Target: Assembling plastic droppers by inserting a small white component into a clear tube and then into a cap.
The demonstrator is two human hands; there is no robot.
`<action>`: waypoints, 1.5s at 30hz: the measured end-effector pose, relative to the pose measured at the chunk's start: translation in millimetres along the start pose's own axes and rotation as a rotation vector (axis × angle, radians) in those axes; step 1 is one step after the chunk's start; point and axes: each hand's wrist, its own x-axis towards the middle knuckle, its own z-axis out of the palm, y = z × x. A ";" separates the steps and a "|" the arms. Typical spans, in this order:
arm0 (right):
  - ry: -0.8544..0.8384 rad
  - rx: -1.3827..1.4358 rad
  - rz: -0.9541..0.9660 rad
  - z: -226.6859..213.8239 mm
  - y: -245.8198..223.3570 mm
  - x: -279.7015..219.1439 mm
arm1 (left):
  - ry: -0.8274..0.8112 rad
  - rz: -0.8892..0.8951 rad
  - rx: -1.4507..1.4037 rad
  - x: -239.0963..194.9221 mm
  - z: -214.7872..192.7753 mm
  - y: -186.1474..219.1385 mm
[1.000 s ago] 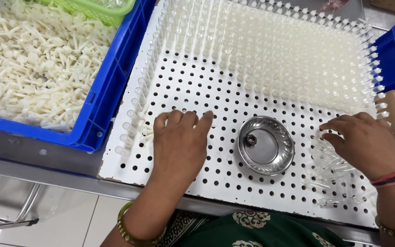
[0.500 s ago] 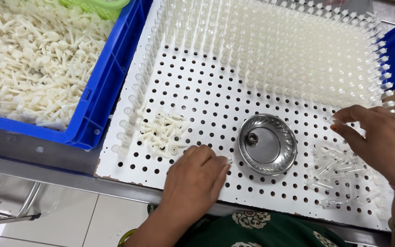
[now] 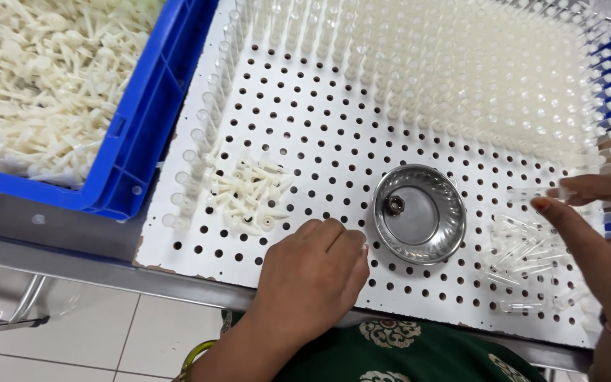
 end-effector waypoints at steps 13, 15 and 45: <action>-0.115 -0.042 -0.317 40.2 -90.1 0.7 | -0.044 -0.064 0.008 -5.0 6.9 -16.4; -0.151 -0.096 -0.413 42.5 -92.7 3.6 | -0.021 -0.076 -0.054 -5.8 5.1 -16.9; -0.314 0.822 0.200 26.1 -80.6 11.4 | -0.196 -0.540 -1.258 -0.7 34.7 -16.9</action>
